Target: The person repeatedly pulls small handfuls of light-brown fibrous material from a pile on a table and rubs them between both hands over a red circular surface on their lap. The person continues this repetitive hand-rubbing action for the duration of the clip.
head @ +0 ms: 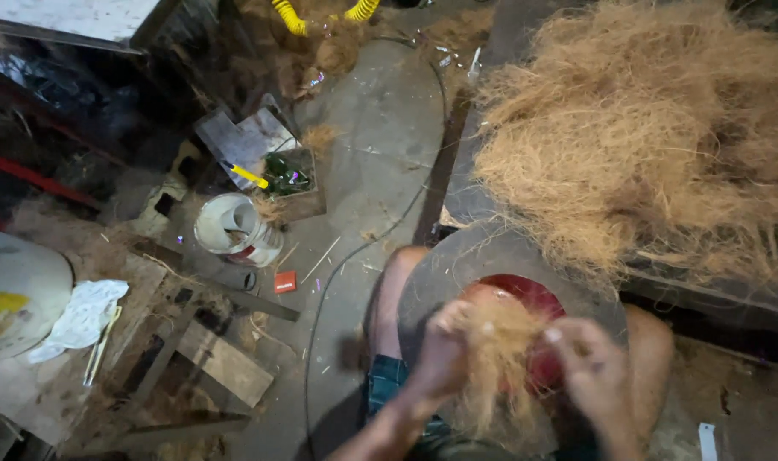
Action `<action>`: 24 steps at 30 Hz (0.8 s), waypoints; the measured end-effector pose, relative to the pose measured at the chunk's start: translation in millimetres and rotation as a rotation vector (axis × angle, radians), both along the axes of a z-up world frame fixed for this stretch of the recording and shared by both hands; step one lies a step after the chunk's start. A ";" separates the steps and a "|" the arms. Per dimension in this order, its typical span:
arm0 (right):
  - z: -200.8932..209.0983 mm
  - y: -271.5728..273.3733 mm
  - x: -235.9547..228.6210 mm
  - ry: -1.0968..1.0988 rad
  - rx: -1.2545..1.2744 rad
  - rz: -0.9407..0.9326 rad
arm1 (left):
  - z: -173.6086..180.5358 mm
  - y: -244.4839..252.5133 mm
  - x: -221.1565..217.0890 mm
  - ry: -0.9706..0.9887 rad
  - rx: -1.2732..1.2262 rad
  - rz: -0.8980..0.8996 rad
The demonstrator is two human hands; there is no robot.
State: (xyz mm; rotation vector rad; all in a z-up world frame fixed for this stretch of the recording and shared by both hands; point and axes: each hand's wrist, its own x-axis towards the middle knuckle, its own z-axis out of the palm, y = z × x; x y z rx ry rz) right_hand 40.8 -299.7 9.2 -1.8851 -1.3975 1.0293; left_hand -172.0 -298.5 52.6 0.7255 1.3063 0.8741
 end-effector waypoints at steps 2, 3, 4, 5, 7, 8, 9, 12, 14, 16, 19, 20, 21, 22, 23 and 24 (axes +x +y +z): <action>4.4 2.2 13.7 -0.070 0.017 -0.141 | 5.2 1.7 -7.0 0.148 -0.056 0.002; -0.5 4.7 20.1 -0.150 0.162 -0.117 | -1.9 3.5 -7.6 -0.102 -0.037 0.172; -4.9 7.3 26.9 -0.230 0.312 -0.099 | -8.4 7.1 -7.9 -0.353 -0.013 0.335; -0.6 7.3 7.1 -0.231 0.311 -0.109 | -6.1 7.7 -1.4 -0.353 -0.015 0.325; 8.0 7.6 -32.0 0.085 -0.038 0.203 | -2.1 7.1 12.1 -0.305 -0.077 0.184; -1.7 7.3 -29.7 0.086 -0.038 0.197 | 0.4 7.3 14.3 -0.303 -0.078 0.178; -11.8 6.9 -27.7 0.027 -0.039 0.239 | 2.6 7.4 16.4 -0.234 -0.080 0.179; -17.4 10.5 -1.0 0.022 0.003 0.162 | -14.2 8.4 5.7 -0.117 -0.030 0.214; 0.3 13.4 6.6 0.075 0.049 0.034 | -34.7 9.6 -1.4 -0.063 0.026 0.241; 34.1 18.2 -1.5 0.050 -0.056 -0.291 | -55.5 11.7 -1.5 -0.138 0.224 0.200; -33.0 21.3 1.8 0.265 0.300 -0.140 | -58.6 11.6 4.7 -0.147 0.141 0.121; -29.6 18.1 -4.6 0.265 0.293 -0.140 | -59.5 10.8 7.3 -0.146 0.134 0.123; -25.8 15.2 -11.0 0.236 0.302 -0.099 | -60.1 10.3 9.9 -0.152 0.082 0.073; -21.3 16.4 -16.5 0.207 0.319 -0.061 | -60.1 14.5 13.3 -0.158 0.037 0.019; -17.4 15.9 -8.1 0.207 0.320 -0.064 | -60.0 17.7 15.8 -0.158 0.037 0.015; -13.7 13.5 0.0 0.169 0.298 -0.088 | -60.2 19.6 17.8 -0.164 -0.010 -0.042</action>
